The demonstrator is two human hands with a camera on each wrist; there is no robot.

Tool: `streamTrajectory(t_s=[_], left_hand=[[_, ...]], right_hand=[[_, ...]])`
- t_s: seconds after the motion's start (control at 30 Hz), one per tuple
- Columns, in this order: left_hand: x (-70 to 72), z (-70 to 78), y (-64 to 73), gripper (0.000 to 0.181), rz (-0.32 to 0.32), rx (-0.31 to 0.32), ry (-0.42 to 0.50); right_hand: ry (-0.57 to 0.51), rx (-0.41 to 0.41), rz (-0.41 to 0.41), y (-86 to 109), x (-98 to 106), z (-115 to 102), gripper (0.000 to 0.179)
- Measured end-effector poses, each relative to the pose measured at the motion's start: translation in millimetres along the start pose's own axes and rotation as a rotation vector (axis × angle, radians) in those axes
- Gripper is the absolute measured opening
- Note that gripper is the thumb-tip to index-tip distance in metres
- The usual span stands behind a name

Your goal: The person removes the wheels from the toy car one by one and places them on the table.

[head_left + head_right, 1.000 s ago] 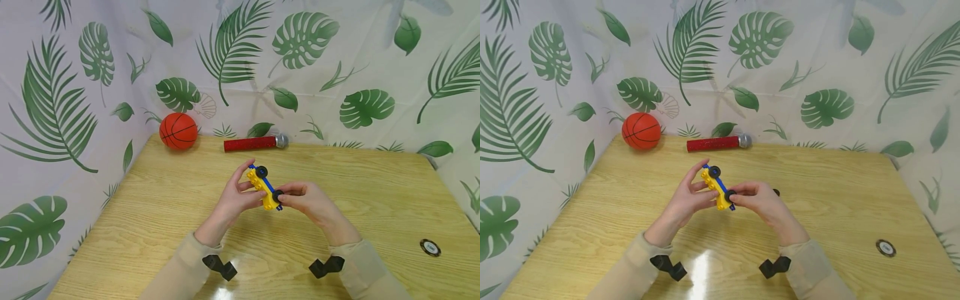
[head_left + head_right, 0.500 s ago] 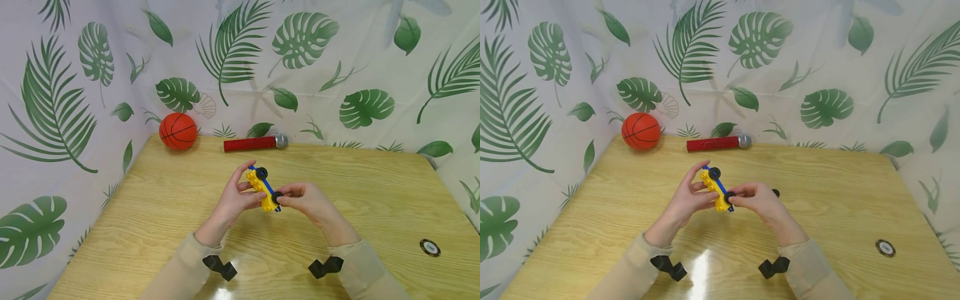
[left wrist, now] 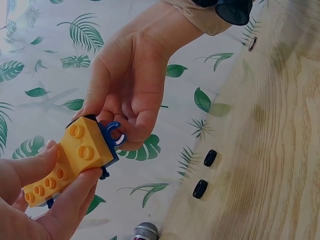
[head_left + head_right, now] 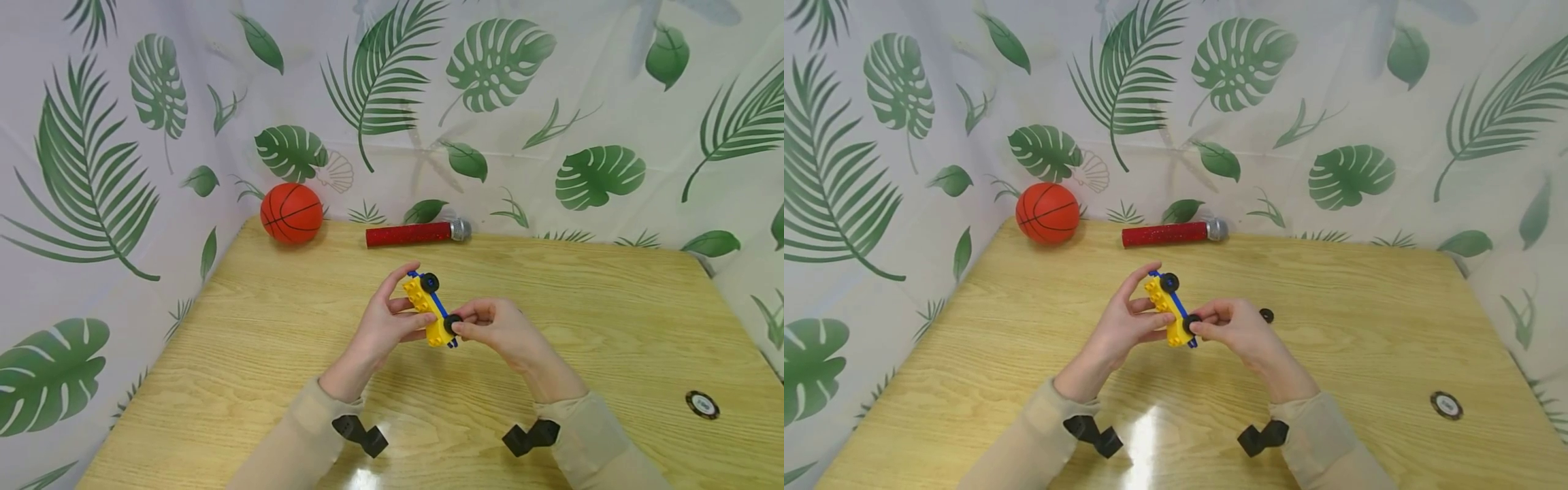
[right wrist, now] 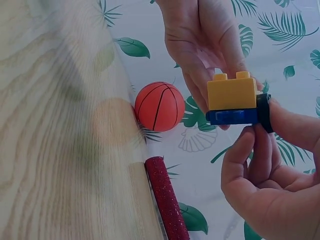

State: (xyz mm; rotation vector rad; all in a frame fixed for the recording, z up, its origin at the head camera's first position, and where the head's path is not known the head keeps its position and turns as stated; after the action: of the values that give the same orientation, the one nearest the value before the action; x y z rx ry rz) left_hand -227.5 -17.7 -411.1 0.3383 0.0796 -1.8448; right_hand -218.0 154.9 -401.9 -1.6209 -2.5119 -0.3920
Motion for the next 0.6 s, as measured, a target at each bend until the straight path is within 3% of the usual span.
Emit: streamTrajectory(t_s=[0.6], left_hand=[[1.9,2.0,1.2,0.080,0.056,0.019,-0.018]], right_hand=[[-0.028,-0.027,-0.002,-1.5,-4.2,1.6,0.024]])
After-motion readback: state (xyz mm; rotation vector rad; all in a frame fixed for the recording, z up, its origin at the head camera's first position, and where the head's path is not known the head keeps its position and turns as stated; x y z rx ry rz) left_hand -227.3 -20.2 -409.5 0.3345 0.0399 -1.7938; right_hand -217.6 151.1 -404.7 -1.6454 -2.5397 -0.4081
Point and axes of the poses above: each hand's wrist, its own y-axis away from the middle knuckle, its own x-axis out of the back of the hand, z = x × y, the point moved 6 cm from there along -y, towards the middle knuckle, and after that the axes turned 3 degrees about y, right-handed, at the moved point
